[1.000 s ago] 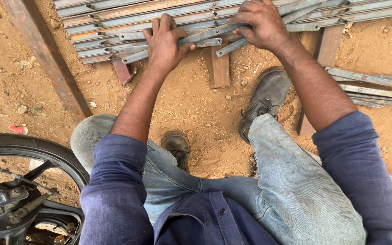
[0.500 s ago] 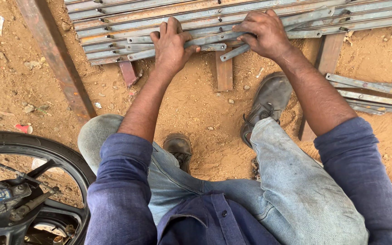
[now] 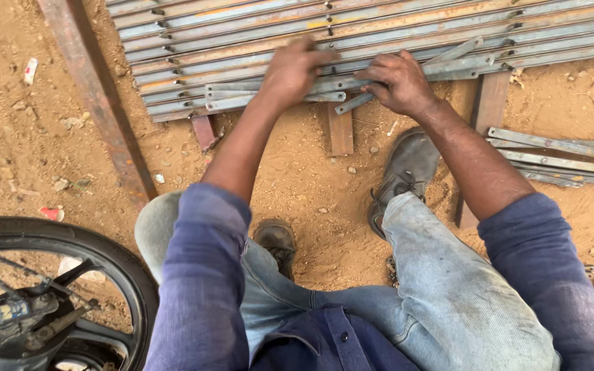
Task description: The person assembles a metal gate by hand, aligning and connecting various metal strips and support bars on the ground.
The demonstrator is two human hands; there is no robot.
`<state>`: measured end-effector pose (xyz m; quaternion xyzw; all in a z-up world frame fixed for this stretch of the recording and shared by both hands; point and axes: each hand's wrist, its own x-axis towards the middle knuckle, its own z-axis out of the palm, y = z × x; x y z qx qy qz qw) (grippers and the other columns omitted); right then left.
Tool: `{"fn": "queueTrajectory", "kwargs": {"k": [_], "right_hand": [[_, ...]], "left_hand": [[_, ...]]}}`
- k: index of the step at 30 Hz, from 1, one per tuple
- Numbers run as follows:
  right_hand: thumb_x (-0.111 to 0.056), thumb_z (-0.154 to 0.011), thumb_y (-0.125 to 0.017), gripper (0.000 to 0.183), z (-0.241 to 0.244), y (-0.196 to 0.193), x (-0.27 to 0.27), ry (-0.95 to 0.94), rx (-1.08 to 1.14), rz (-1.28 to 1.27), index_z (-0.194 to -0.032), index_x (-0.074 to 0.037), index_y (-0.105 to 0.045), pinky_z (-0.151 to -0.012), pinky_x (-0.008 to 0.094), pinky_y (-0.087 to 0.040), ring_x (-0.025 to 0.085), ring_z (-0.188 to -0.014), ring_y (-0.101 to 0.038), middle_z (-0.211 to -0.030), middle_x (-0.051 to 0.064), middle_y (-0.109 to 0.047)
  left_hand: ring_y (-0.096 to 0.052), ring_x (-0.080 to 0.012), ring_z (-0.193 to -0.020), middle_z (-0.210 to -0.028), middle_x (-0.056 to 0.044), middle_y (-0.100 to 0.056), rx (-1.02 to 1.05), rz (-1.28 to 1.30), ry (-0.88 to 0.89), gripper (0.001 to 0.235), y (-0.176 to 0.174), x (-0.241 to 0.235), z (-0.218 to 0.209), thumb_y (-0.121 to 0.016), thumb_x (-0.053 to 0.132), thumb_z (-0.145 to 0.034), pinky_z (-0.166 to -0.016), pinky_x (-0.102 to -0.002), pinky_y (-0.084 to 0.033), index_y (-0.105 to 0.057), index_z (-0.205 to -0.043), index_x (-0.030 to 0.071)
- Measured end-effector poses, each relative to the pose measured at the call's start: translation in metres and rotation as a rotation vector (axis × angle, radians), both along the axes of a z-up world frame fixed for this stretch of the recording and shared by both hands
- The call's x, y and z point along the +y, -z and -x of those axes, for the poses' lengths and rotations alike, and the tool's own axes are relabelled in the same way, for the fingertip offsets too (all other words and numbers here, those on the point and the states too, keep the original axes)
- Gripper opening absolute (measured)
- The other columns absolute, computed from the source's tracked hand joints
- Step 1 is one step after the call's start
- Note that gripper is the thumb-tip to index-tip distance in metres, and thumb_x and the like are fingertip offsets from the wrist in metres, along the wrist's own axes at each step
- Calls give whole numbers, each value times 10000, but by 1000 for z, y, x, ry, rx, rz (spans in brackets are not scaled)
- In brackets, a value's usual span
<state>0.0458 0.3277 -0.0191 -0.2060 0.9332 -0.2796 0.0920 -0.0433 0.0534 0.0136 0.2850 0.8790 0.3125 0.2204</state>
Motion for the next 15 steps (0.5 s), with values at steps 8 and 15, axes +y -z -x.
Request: {"fn": "queueTrajectory", "kwargs": {"k": [8, 15], "right_hand": [[-270, -972, -821, 253, 1, -2, 1, -22, -3, 28, -1211, -206, -769, -907, 399, -431, 125, -955, -638, -1043, -19, -710], [-206, -962, -832, 241, 10, 1, -1, -7, -24, 65, -1196, -215, -778, -914, 399, -420, 119, -966, -637, -1037, -28, -705]], "left_hand": [[-599, -310, -1156, -1145, -131, -612, 203, 106, 330, 75, -13, 25, 16, -808, 292, -818, -1077, -636, -372, -821, -876, 246], [-594, -276, -1164, -1129, -87, -619, 0, 166, 226, 124, -10, 29, 21, -802, 253, -854, -1036, -614, -398, -819, -975, 271]]}}
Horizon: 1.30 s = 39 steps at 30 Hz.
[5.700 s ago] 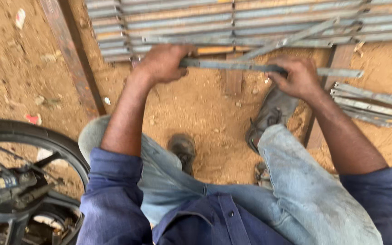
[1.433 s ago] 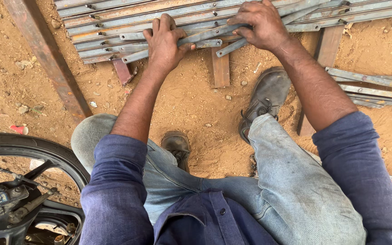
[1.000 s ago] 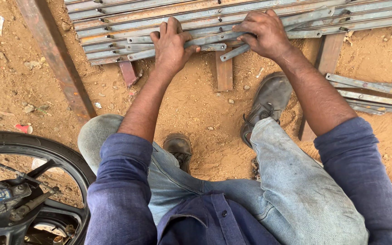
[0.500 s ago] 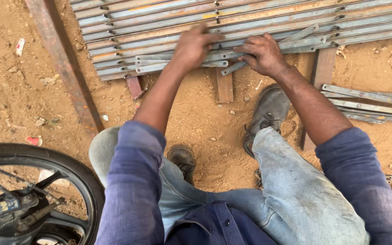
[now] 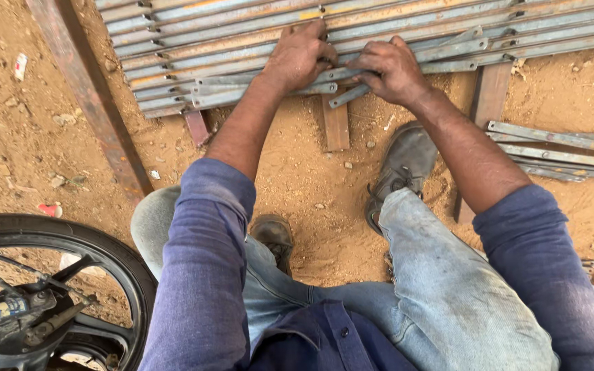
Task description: The person assembles a metal gate by hand, aligning and connecting various metal strips and support bars on the ground.
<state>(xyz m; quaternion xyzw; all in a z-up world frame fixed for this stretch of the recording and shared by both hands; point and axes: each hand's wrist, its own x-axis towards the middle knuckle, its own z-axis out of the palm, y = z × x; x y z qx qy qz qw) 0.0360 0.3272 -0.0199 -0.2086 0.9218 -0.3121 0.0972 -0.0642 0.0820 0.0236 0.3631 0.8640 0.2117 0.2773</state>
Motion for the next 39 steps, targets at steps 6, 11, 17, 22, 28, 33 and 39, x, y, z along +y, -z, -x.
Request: {"fn": "queueTrajectory", "kwargs": {"k": [6, 11, 17, 22, 28, 33, 39], "right_hand": [[-184, -955, -825, 265, 10, -3, -5, -23, 22, -16, -1215, -215, -779, -935, 398, -411, 138, -1010, -631, -1042, -24, -692], [-197, -861, -808, 227, 10, -27, -13, 29, 265, -59, -1082, -232, -770, -1019, 406, -458, 216, -1060, -630, -1106, 47, -690], [-38, -979, -672, 109, -60, -53, -50, 994, -356, 706, -1082, -72, -673, -658, 337, -577, 203, -826, -701, -1033, 88, -709], [5, -969, -633, 88, -71, -28, -68, 1270, -946, 1334, -1051, -27, -639, -683, 358, -660, 233, -861, -777, -1004, 130, -732], [50, -948, -664, 101, -64, -10, -66, 1177, -899, 1422, -1044, 28, -642, -723, 381, -666, 254, -813, -766, -962, 164, -740], [46, -938, -671, 82, -65, -8, -69, 1187, -826, 1514, -1007, 24, -633, -707, 402, -678, 269, -799, -766, -936, 170, -739], [38, -948, -690, 136, -56, -13, -76, 1185, -765, 1531, -1031, 0, -589, -694, 392, -687, 271, -788, -777, -928, 152, -728]], "left_hand": [[-632, -243, -1094, -1235, -65, -616, -201, 239, 9, 260, 5, 8, 11, -692, 106, -928, -966, -447, -528, -796, -1075, 294], [-698, -219, -934, -1098, -68, -707, 13, -232, -378, 306, 1, -3, -20, -682, 96, -908, -801, -423, -569, -763, -1174, 224], [-517, -219, -617, -777, -145, -659, -484, -217, -1344, 208, 0, 0, -133, -795, 248, -1005, -557, -338, -418, -762, -1026, 43], [-724, -183, -742, -913, -106, -764, -1086, -776, -1852, 213, 41, 29, -152, -743, 218, -901, -654, -310, -607, -724, -1042, 59], [-750, -267, -828, -980, -143, -746, -1103, -830, -1950, 233, 55, 37, -145, -760, 202, -903, -720, -389, -639, -646, -1013, 32], [-751, -306, -866, -959, -148, -725, -1027, -936, -1946, 170, 54, 43, -150, -736, 156, -915, -791, -469, -662, -615, -972, 50], [-743, -298, -912, -1008, -148, -720, -964, -984, -1865, 116, 54, 40, -149, -691, 106, -935, -853, -477, -657, -624, -999, 36]]}}
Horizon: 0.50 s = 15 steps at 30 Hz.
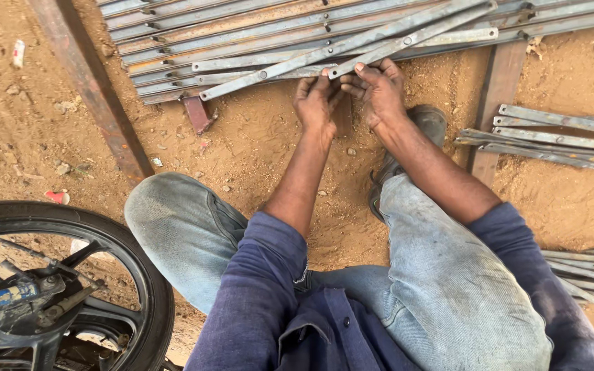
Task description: The person assembles a metal gate by hand, aligning and connecting various metal strips and support bars on the ground.
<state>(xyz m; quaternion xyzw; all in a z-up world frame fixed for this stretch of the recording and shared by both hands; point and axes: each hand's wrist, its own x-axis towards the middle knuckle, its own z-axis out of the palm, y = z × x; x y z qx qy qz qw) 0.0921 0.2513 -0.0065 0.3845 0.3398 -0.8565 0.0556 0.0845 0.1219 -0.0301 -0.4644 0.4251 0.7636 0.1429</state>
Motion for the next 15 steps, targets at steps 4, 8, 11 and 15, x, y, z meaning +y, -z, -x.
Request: {"fn": "queueTrajectory", "kwargs": {"k": [4, 8, 11, 15], "right_hand": [[28, -955, -692, 153, 8, -6, -4, -41, -27, -89, -1051, -2, -578, -672, 378, -674, 264, -791, -781, -912, 159, -720], [19, -938, -682, 166, 11, -5, 0, -102, -79, -119, -1031, -12, -548, -654, 344, -679, 253, -783, -783, -913, 172, -736], [32, -929, -682, 172, 8, -2, 1, -113, -103, -138, -1019, -5, -540, -658, 338, -690, 254, -787, -785, -917, 175, -733], [53, -956, -696, 180, 6, 2, 1, -76, -56, -110, -1012, 17, -529, -698, 377, -693, 289, -816, -793, -920, 197, -715]], "left_hand": [[-745, -286, -966, -1049, -142, -720, 16, -16, 50, 106, -1, -8, 1, -678, 87, -938, -904, -474, -618, -634, -1023, 43], [-744, -306, -973, -1062, -164, -726, 56, -56, 13, 126, 4, -8, -4, -667, 93, -935, -931, -484, -638, -643, -1045, 38], [-738, -343, -973, -1062, -210, -712, 69, -71, 19, 124, 8, -7, -9, -669, 95, -971, -917, -508, -643, -621, -1052, 13], [-753, -330, -987, -1086, -226, -712, 87, -76, 60, 147, 6, -11, -7, -634, 134, -1000, -908, -478, -623, -621, -1078, 11]]}}
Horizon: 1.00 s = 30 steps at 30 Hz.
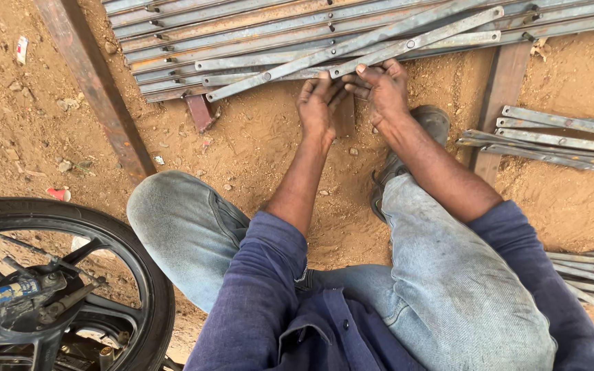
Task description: The person assembles a metal gate by hand, aligning and connecting various metal strips and support bars on the ground.
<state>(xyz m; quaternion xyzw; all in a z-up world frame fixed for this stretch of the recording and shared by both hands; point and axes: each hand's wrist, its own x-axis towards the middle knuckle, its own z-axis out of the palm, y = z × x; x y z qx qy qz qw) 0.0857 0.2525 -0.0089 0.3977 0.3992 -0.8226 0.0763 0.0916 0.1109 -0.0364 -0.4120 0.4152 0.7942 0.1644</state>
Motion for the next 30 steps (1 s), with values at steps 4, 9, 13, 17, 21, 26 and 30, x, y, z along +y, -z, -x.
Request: {"fn": "queueTrajectory", "kwargs": {"k": [4, 9, 13, 17, 21, 26, 30], "right_hand": [[39, -936, -689, 148, 4, 4, 5, -22, -68, -30, -984, 3, -554, -665, 368, -678, 274, -775, -787, -910, 179, -726], [59, -928, -689, 116, -1, 0, 5, -11, -9, -17, -980, 16, -596, -692, 376, -695, 272, -779, -784, -892, 175, -724], [18, -931, -685, 126, -3, -8, -1, -39, 25, -81, -1044, 44, -637, -674, 369, -693, 255, -754, -786, -911, 174, -753], [-52, -920, -724, 69, 4, -9, 7, -184, -130, -230, -952, -15, -676, -525, 319, -629, 210, -634, -755, -797, 144, -760], [-161, -938, -818, 370, 3, -7, 18, -468, -219, -548, -698, -1, -586, -405, 359, -438, 234, -506, -611, -612, 124, -629], [-327, -1025, -843, 344, -2, -28, 77, -862, 343, -1272, -844, -74, -697, -619, 434, -536, 200, -686, -674, -755, 95, -686], [-598, -584, -674, 986, 19, -50, 159, -1124, 385, -2539, -1488, -260, -470, -908, 468, -526, 231, -1167, -625, -1313, 84, -641]], "left_hand": [[-778, -291, -903, -1017, -193, -759, 25, 68, 136, 226, -2, -10, 5, -545, 205, -998, -846, -440, -656, -641, -1142, 60], [-767, -251, -870, -991, -176, -772, 59, 109, 140, 200, 5, -6, -4, -579, 175, -1052, -745, -372, -630, -644, -1138, 6], [-766, -234, -795, -948, -169, -767, 117, 85, 27, 162, 18, 1, -8, -584, 153, -1038, -685, -350, -642, -656, -1108, 25], [-739, -195, -592, -794, -148, -776, 101, 281, 350, 259, 19, -12, 0, -621, 259, -993, -512, -349, -598, -727, -990, 23], [-579, -182, -492, -762, -69, -751, 106, 911, 991, 327, -13, -51, 22, -702, 416, -977, -462, -381, -457, -763, -1112, 125], [-565, -371, -1213, -1379, -205, -555, 585, 1479, 1491, 803, -73, -127, 75, -885, 449, -773, -987, -557, -472, -549, -1422, 117], [-374, -418, -1425, -1489, -221, -380, 364, 1657, 2118, 1017, -88, -176, 102, -892, 408, -707, -1112, -605, -267, -299, -1498, 173]]}}
